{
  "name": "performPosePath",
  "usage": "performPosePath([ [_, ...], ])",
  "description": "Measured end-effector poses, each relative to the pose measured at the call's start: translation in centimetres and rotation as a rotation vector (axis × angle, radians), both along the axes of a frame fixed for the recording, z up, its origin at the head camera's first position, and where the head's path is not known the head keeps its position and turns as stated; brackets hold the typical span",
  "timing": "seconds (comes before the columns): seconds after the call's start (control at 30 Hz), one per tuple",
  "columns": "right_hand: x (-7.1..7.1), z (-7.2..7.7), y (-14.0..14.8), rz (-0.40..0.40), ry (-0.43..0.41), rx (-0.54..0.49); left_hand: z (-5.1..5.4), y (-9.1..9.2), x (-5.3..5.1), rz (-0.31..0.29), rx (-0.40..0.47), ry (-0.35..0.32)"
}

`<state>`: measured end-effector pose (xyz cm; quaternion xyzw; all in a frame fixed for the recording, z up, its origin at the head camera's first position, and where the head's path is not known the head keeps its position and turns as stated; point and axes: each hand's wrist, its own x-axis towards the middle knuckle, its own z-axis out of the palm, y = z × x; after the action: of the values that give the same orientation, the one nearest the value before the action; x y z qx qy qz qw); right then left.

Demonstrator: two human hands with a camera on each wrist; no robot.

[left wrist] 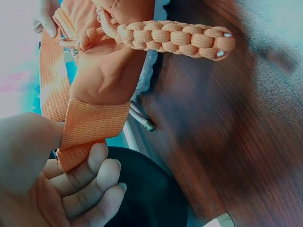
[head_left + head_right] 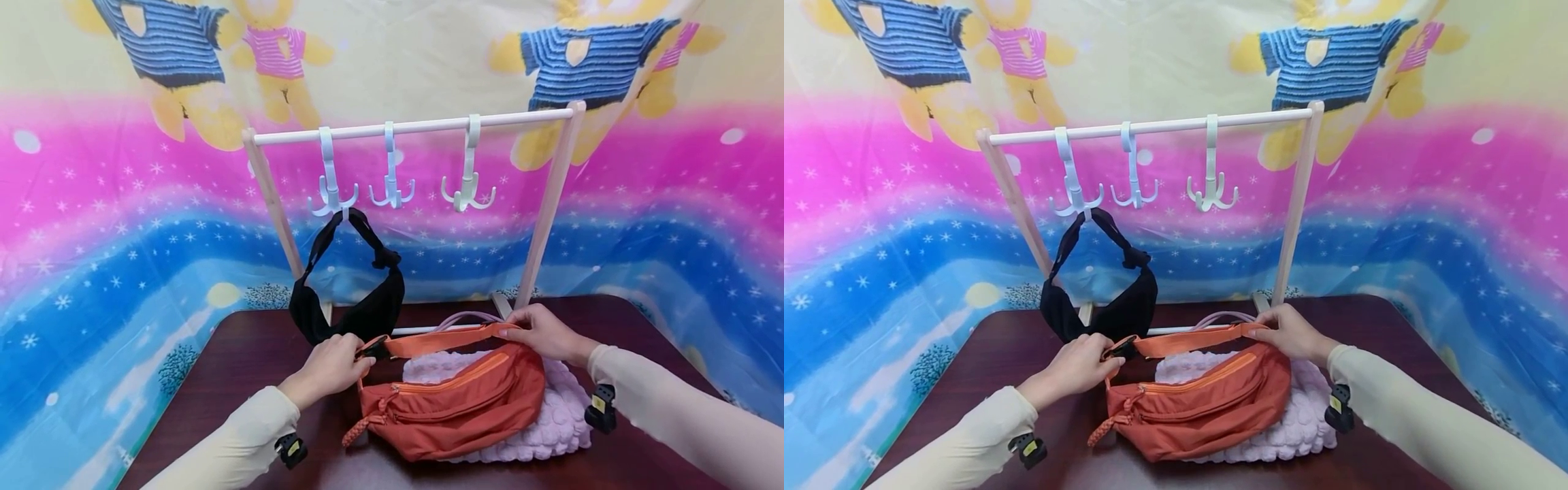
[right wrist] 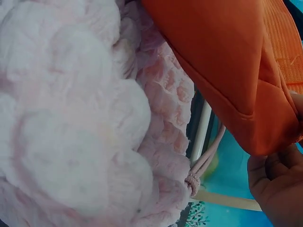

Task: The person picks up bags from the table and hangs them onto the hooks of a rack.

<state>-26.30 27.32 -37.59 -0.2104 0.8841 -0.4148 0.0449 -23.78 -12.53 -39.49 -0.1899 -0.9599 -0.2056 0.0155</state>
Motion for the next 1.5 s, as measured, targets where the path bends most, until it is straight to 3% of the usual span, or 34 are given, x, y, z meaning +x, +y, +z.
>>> performPosePath([
  [0.4,0.4,0.1,-0.4,-0.028,0.165,0.028,1.0,0.3,0.5,0.028,0.053,-0.053],
  [0.87,1.4,2.1,-0.6,-0.047,0.155,0.049,2.4,0.5,1.2,0.028,0.103,-0.061],
  [1.17,1.9,3.1,-0.9,-0.042,0.124,0.005,3.0,0.5,1.6,0.029,0.122,-0.078],
  [1.5,2.1,4.2,-1.3,-0.049,0.148,-0.022,3.6,0.3,1.9,0.046,0.134,-0.064],
])
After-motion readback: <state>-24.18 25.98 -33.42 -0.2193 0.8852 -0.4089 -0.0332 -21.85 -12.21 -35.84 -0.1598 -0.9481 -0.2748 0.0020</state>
